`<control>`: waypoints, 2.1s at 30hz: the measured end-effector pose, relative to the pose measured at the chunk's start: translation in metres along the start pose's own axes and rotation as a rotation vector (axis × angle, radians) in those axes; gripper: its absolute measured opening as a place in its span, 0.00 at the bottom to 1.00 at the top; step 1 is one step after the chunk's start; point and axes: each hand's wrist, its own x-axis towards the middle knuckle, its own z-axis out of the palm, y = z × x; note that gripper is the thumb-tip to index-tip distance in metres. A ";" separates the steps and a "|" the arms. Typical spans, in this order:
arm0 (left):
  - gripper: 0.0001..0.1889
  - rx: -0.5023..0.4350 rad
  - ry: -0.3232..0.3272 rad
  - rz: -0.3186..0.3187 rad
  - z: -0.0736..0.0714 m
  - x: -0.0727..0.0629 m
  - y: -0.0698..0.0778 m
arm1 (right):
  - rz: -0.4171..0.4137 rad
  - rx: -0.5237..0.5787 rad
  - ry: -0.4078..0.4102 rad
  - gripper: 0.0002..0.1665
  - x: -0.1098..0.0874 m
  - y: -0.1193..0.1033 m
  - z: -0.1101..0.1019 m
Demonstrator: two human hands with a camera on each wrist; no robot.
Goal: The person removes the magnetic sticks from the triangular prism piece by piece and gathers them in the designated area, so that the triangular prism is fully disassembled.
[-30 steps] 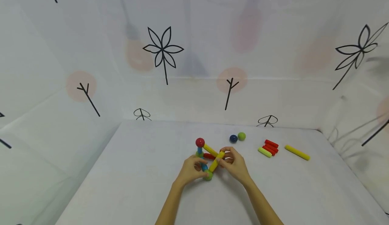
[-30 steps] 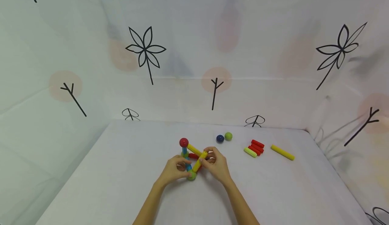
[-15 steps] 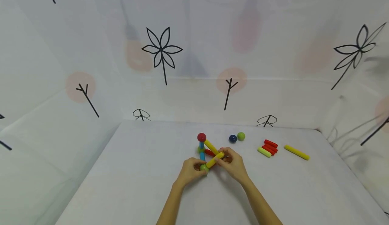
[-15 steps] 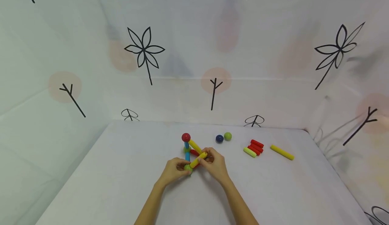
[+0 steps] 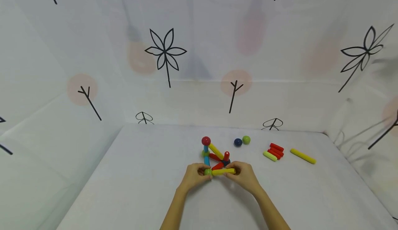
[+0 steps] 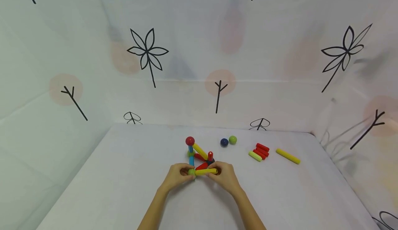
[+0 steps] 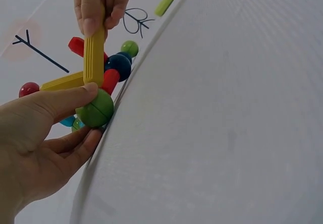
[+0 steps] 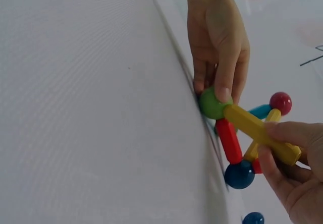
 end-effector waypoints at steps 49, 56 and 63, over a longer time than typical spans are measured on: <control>0.14 -0.024 0.005 -0.039 0.001 -0.002 0.002 | 0.268 0.113 0.297 0.25 -0.037 0.066 -0.091; 0.14 -0.011 0.013 -0.041 0.001 -0.002 0.003 | 0.489 -0.117 0.345 0.29 -0.052 0.096 -0.125; 0.14 -0.020 0.015 -0.050 0.001 -0.002 0.002 | 0.541 -0.205 0.369 0.32 -0.059 0.113 -0.146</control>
